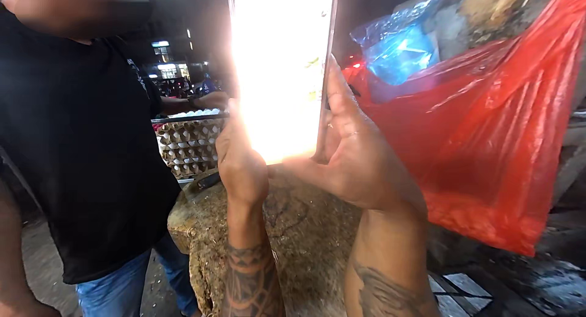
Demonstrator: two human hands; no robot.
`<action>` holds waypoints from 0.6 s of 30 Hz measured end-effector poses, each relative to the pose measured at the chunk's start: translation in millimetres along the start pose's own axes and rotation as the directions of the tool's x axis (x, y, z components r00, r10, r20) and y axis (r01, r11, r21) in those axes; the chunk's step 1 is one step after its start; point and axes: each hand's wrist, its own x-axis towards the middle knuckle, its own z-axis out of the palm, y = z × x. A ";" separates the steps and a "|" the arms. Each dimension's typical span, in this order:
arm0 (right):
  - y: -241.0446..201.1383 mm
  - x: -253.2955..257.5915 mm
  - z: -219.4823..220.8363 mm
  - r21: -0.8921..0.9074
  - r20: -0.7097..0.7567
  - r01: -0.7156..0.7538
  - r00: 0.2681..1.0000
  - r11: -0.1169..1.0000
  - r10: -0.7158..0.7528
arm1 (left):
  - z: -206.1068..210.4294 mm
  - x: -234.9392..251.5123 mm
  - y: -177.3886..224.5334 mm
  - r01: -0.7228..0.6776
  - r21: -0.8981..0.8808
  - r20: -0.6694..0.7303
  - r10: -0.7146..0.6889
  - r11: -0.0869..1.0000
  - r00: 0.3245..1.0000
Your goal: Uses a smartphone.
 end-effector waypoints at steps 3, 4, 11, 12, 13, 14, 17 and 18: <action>0.0 -0.5 0.7 0.013 0.018 -0.030 0.999 0.999 0.030 | -1.9 0.1 0.5 -0.007 -0.006 0.014 0.007 1.000 1.000; 0.5 -0.8 0.6 0.037 0.032 -0.020 0.999 0.999 0.019 | -3.1 0.2 0.5 -0.004 -0.012 0.020 0.004 1.000 1.000; -3.1 -5.9 -5.8 0.057 0.040 0.012 0.999 0.998 -0.014 | 1.5 -1.7 1.5 0.029 -0.051 0.049 -0.026 0.998 0.998; -3.3 -6.6 -7.2 0.067 0.050 0.017 0.999 0.998 -0.021 | 1.9 -1.6 1.2 0.024 -0.077 0.077 -0.018 0.997 0.997; -5.1 -6.8 -7.3 0.059 0.038 0.014 0.999 0.998 -0.016 | 2.0 -1.6 1.2 0.026 -0.095 0.105 -0.016 0.995 0.994; -6.6 -6.9 -7.9 0.043 0.036 0.016 0.999 0.999 -0.018 | 1.9 -1.7 1.4 0.030 -0.109 0.126 -0.016 0.994 0.992; -10.5 -7.9 -8.3 0.012 0.027 0.010 1.000 1.000 -0.010 | 2.6 -1.9 1.7 0.032 -0.122 0.145 -0.014 0.992 0.989; -11.8 -8.2 -7.9 0.017 0.022 0.008 1.000 1.000 -0.008 | 3.0 -2.0 1.5 0.028 -0.132 0.144 -0.009 0.991 0.989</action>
